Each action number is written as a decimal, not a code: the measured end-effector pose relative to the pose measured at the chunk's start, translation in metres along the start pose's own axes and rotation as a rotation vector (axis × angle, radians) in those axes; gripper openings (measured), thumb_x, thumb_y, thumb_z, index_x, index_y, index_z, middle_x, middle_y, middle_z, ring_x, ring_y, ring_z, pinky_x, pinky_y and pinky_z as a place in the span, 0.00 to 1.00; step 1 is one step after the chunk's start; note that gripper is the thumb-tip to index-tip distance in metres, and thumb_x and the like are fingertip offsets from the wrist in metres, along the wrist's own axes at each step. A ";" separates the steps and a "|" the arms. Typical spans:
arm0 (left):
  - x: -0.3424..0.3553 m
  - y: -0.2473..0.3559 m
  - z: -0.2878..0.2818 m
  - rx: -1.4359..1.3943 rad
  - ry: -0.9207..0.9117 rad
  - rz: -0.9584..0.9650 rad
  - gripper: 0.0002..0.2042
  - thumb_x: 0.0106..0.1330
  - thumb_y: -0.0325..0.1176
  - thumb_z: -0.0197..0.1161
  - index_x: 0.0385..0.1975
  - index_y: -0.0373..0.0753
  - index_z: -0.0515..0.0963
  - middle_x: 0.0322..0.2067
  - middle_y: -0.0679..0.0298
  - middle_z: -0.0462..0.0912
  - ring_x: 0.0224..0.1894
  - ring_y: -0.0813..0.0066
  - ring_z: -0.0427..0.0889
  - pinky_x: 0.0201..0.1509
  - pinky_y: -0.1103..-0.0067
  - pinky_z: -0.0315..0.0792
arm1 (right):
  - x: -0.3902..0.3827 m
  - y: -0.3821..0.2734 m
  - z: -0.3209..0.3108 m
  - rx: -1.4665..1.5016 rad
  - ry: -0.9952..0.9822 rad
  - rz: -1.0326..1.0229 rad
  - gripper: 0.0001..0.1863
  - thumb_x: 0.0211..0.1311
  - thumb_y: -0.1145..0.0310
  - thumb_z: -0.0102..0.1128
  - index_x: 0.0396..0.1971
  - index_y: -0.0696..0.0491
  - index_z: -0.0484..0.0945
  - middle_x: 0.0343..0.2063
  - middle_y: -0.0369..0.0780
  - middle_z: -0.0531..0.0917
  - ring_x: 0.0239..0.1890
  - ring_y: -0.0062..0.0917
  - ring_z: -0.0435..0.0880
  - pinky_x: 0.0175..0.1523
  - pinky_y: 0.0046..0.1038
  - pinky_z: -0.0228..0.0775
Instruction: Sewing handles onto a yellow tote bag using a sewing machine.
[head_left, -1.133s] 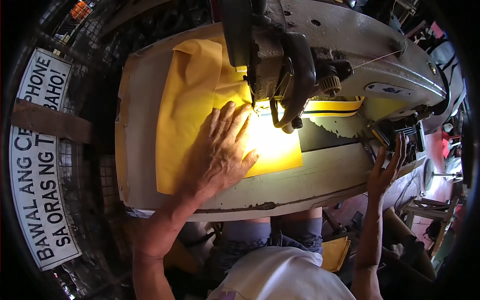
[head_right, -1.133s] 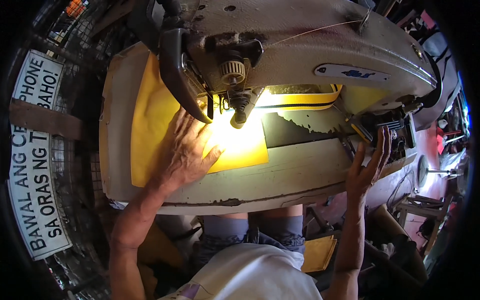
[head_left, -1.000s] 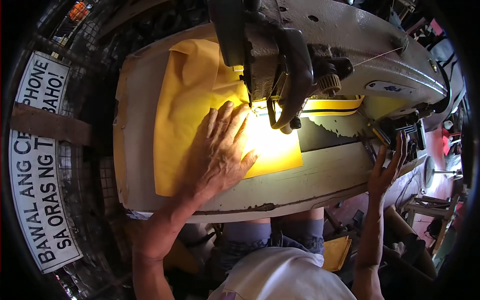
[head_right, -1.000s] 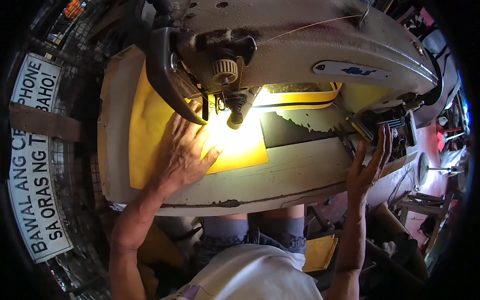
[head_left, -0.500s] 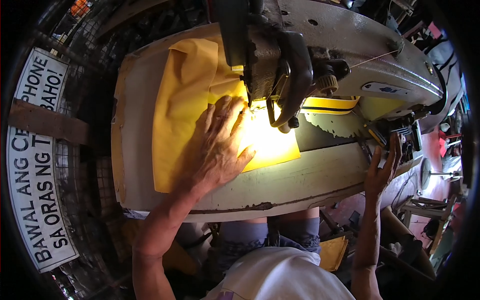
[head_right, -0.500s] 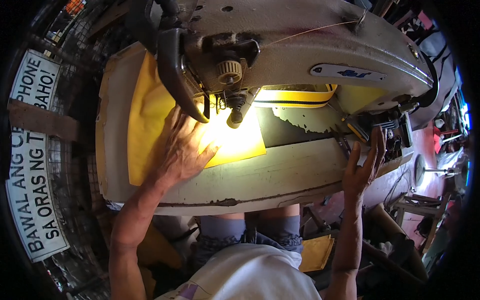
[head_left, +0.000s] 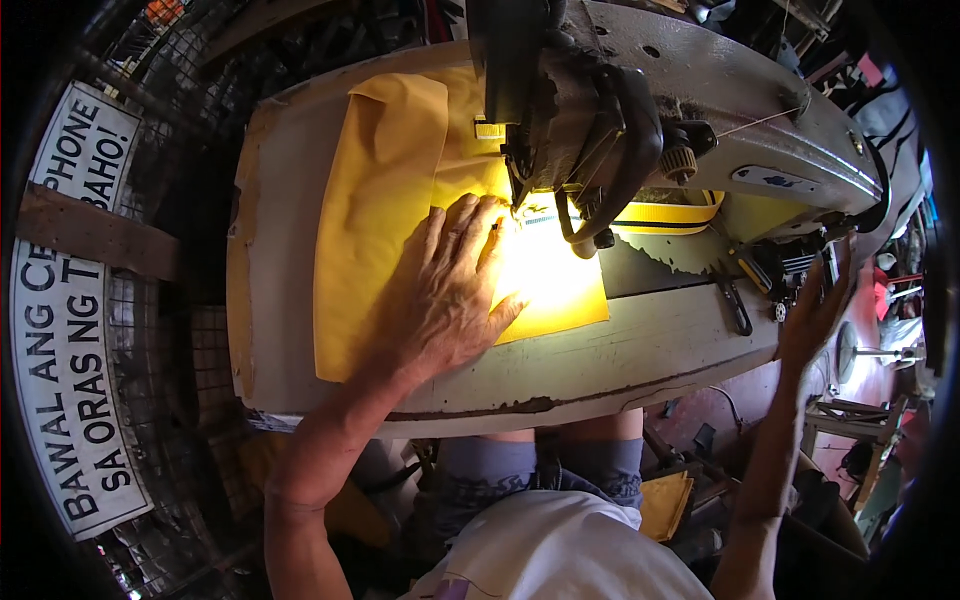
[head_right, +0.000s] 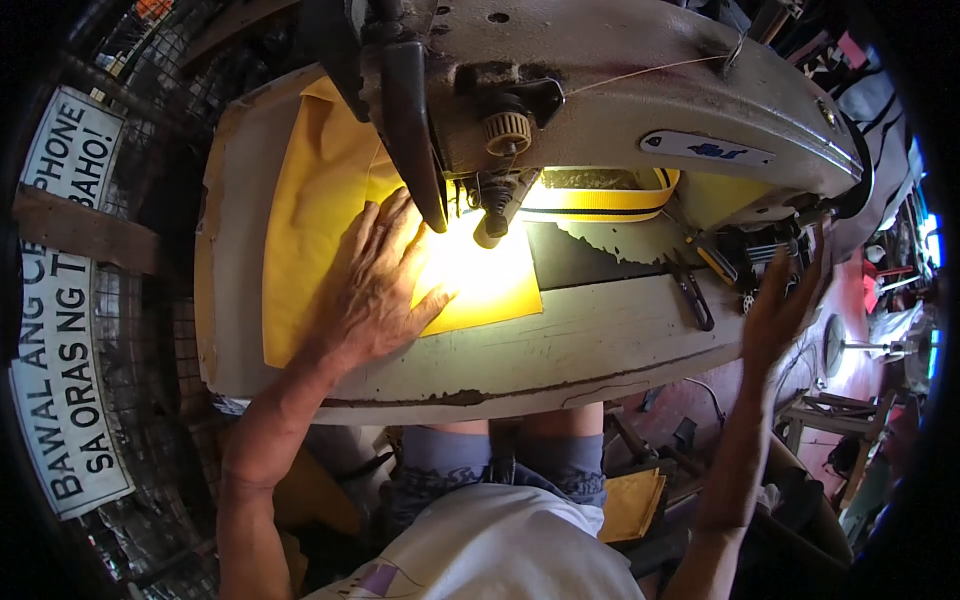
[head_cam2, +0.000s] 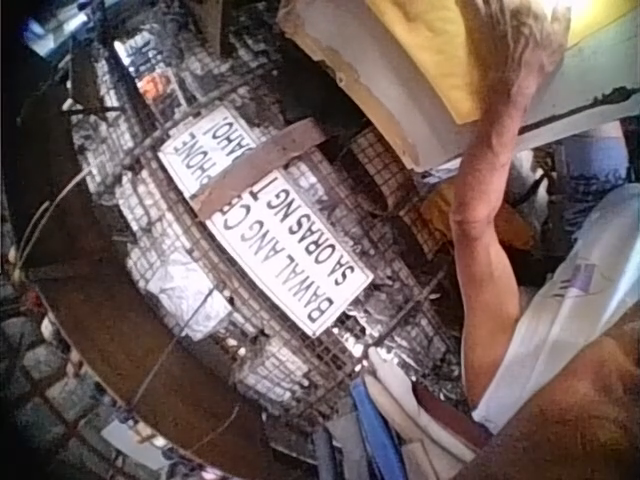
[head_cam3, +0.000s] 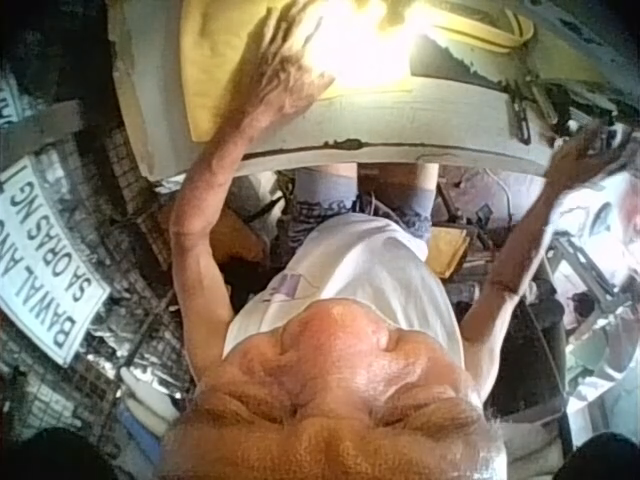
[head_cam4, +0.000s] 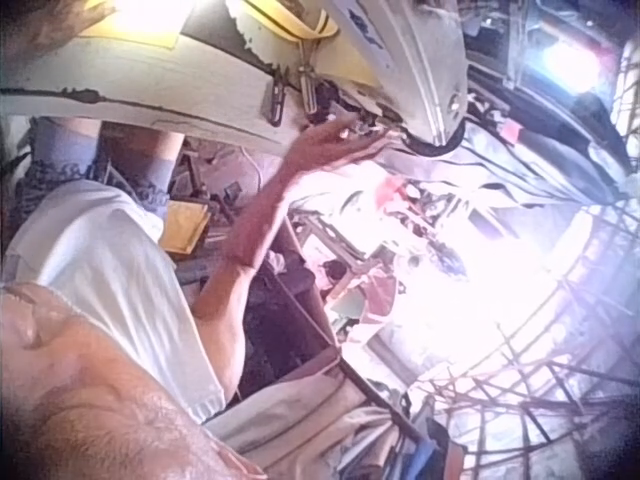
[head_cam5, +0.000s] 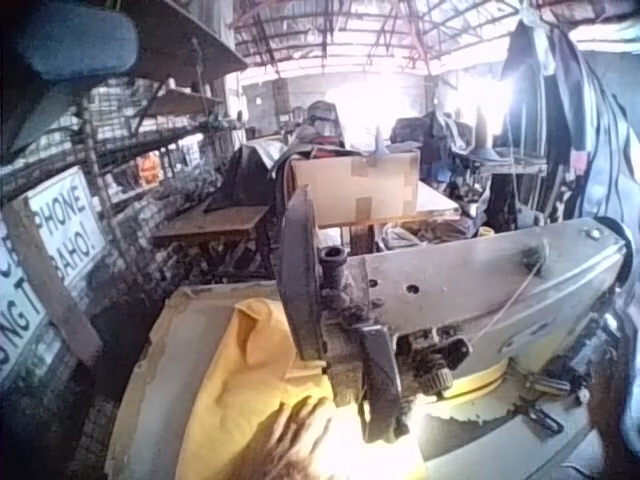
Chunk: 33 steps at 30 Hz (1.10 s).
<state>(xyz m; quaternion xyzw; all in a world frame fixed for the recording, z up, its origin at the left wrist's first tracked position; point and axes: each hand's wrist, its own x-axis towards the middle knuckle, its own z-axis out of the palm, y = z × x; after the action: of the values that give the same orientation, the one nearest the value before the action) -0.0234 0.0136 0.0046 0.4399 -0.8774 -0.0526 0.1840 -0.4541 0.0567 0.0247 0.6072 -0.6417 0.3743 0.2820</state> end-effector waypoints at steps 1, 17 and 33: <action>0.000 0.000 0.000 0.006 -0.002 -0.001 0.32 0.63 0.44 0.63 0.62 0.29 0.67 0.65 0.44 0.61 0.71 0.46 0.57 0.75 0.54 0.47 | 0.027 0.016 -0.003 -0.112 0.066 -0.124 0.24 0.72 0.68 0.54 0.65 0.55 0.68 0.65 0.47 0.69 0.66 0.40 0.69 0.67 0.38 0.64; 0.041 -0.094 0.002 0.044 0.019 0.198 0.30 0.65 0.39 0.63 0.67 0.38 0.65 0.69 0.55 0.64 0.74 0.55 0.57 0.78 0.59 0.47 | 0.173 0.297 0.060 0.493 -0.365 0.474 0.21 0.75 0.60 0.44 0.56 0.57 0.77 0.48 0.43 0.84 0.50 0.25 0.83 0.53 0.31 0.75; -0.018 -0.098 -0.003 0.392 0.086 -0.400 0.38 0.72 0.61 0.44 0.70 0.34 0.60 0.70 0.45 0.57 0.71 0.35 0.54 0.72 0.44 0.46 | 0.255 0.329 0.042 -0.355 -0.602 -0.551 0.23 0.72 0.68 0.43 0.64 0.56 0.69 0.62 0.47 0.73 0.65 0.35 0.72 0.67 0.30 0.62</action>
<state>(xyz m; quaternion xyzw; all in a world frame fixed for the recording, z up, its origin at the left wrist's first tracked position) 0.0611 -0.0309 -0.0228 0.6335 -0.7579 0.1016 0.1184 -0.8027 -0.1287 0.1644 0.7797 -0.5636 -0.0241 0.2717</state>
